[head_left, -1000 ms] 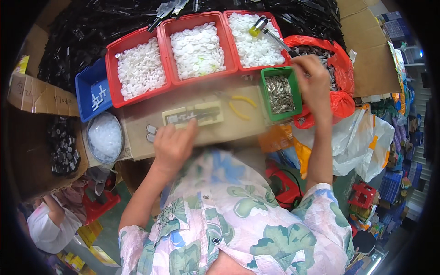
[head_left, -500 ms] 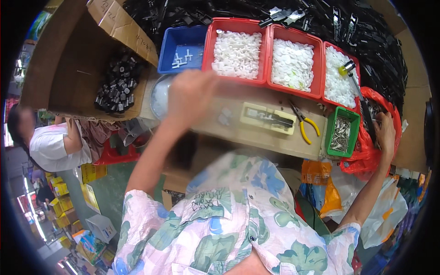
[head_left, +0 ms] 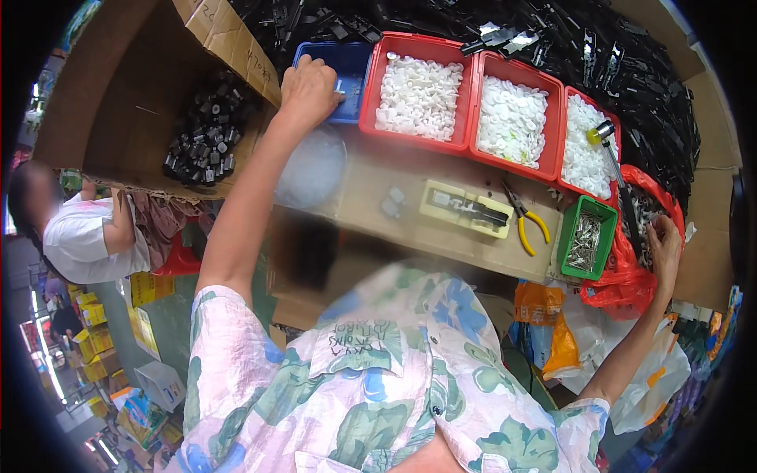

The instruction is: The person assembles small white plastic components with metal pins using a handheld press tool and pliers. They repeatedly pick up parts from red bins, place them into the press, and use pliers to adjust the assembly before moving the finished item aside.

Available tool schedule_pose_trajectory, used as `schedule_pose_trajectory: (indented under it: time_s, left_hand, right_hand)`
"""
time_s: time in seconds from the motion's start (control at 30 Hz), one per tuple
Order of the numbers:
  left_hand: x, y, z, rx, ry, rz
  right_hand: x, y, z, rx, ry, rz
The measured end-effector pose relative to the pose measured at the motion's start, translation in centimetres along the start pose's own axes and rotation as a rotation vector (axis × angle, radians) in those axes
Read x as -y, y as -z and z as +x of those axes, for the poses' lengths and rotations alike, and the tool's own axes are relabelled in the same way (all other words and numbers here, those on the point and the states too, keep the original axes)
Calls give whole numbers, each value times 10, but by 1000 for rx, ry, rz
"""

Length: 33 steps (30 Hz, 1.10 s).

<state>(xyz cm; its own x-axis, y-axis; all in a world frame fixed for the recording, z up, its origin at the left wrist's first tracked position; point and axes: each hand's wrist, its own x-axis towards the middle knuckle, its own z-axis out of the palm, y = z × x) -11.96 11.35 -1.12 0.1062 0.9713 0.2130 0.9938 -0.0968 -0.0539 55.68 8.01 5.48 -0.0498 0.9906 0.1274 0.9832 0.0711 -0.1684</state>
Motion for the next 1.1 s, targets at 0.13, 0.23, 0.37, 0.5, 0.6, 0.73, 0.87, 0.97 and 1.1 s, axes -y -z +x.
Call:
schedule_pose_trajectory:
  time_s: [0.13,0.23,0.37,0.5,0.6,0.73,0.87,0.97,1.1]
  left_hand:
    - [8,-13,2,-63,-39,-43]
    - [6,-14,2,-26,4,-93]
    - [1,11,-4,-62,84,-338]
    - [-3,61,-27,-79,95,-512]
    - [-8,94,-54,-111,65,-449]
    - [-7,93,-82,-121,-50,-374]
    - [-12,69,-99,-57,-100,-303]
    - [-15,51,-102,-8,-137,-278]
    - [-18,56,-101,-76,-142,-277]
  right_hand:
    - [1,1,-6,6,-49,69]
    - [0,-4,-10,-37,-48,103]
    - [-1,-10,-11,-104,-14,152]
    - [7,-6,-14,-99,-37,223]
    - [16,-9,-12,-90,-33,276]
    - [30,-11,-5,-60,-22,332]
    - [61,-4,-2,-71,68,299]
    - [64,-3,-1,-82,93,292]
    - [89,10,-11,-121,84,294]
